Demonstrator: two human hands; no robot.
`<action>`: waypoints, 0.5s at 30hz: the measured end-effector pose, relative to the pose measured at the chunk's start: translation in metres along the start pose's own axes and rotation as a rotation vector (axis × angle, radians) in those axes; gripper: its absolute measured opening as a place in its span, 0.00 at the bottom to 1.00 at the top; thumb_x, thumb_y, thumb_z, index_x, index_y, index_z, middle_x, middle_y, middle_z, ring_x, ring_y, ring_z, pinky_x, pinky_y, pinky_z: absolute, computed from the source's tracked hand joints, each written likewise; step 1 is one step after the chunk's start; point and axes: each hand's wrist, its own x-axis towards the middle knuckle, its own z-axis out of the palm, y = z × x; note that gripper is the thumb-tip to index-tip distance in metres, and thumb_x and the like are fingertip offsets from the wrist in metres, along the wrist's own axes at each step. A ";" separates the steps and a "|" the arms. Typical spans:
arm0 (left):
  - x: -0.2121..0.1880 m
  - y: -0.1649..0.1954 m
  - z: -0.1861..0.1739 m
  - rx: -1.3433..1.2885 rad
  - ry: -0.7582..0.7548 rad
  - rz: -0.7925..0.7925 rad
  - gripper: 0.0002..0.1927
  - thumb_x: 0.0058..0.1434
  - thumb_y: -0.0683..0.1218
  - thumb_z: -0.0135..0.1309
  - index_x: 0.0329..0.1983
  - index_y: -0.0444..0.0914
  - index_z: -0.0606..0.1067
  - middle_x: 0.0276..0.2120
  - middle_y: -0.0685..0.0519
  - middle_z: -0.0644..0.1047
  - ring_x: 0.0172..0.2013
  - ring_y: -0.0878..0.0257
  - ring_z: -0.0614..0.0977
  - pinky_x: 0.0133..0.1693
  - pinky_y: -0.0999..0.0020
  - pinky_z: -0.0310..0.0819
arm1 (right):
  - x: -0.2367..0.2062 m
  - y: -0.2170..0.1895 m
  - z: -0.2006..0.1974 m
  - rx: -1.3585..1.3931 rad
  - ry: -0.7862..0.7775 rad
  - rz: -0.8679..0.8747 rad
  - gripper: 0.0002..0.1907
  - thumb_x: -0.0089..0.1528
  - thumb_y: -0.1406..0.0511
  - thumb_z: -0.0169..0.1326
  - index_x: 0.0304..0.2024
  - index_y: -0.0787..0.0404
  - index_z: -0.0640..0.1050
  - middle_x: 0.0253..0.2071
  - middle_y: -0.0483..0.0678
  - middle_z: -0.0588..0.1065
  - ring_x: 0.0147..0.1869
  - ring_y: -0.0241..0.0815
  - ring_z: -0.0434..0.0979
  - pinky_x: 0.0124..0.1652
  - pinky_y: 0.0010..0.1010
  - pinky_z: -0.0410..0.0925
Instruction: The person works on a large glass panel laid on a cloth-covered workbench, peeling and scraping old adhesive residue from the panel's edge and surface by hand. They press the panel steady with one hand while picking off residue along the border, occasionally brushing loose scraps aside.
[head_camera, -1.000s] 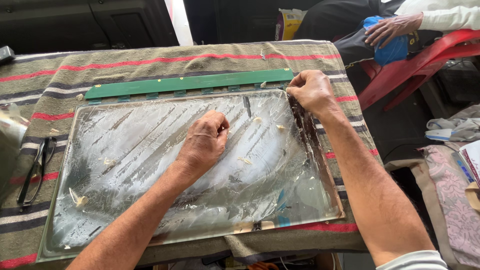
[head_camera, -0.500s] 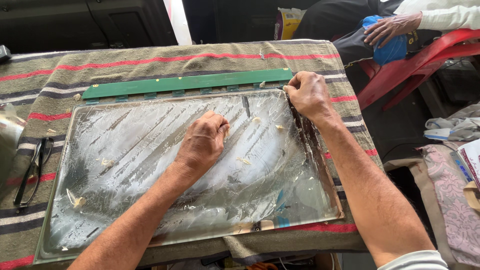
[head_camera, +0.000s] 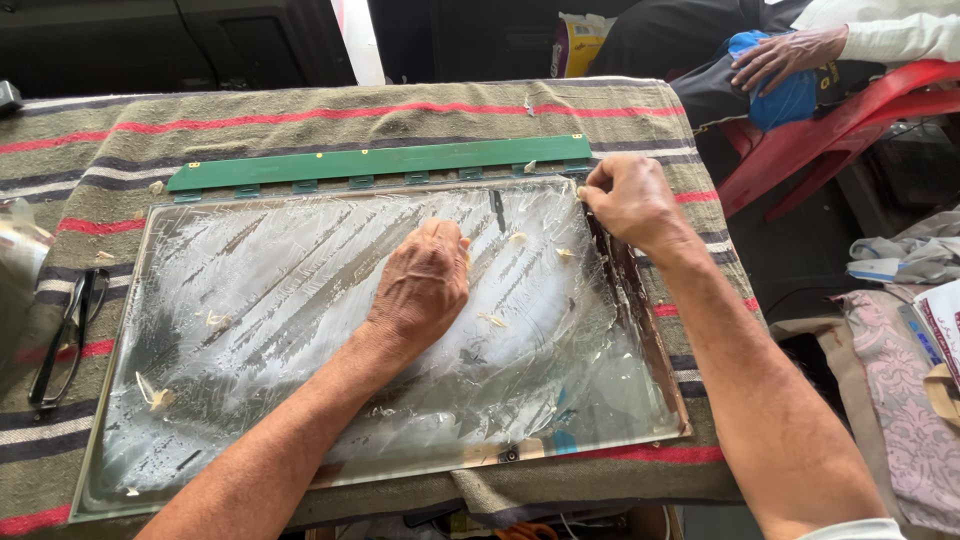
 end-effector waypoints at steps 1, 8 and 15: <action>0.001 0.000 0.000 0.013 -0.014 -0.008 0.08 0.70 0.41 0.47 0.36 0.32 0.68 0.32 0.41 0.72 0.35 0.49 0.77 0.39 0.53 0.73 | 0.001 0.003 -0.001 0.016 0.003 -0.002 0.08 0.59 0.65 0.64 0.35 0.65 0.84 0.30 0.53 0.81 0.33 0.40 0.81 0.37 0.34 0.74; 0.000 0.000 0.002 0.021 0.034 0.022 0.10 0.72 0.44 0.48 0.35 0.33 0.69 0.31 0.41 0.72 0.35 0.46 0.77 0.39 0.51 0.72 | 0.023 0.008 0.015 0.085 0.139 0.003 0.09 0.61 0.63 0.64 0.36 0.64 0.84 0.32 0.52 0.82 0.34 0.40 0.82 0.38 0.34 0.74; -0.001 -0.001 0.002 -0.037 0.041 -0.003 0.12 0.69 0.46 0.54 0.33 0.33 0.71 0.32 0.42 0.74 0.35 0.46 0.78 0.38 0.51 0.73 | 0.025 0.006 0.016 0.006 0.102 -0.058 0.09 0.60 0.64 0.63 0.37 0.66 0.84 0.34 0.56 0.82 0.37 0.45 0.83 0.41 0.37 0.74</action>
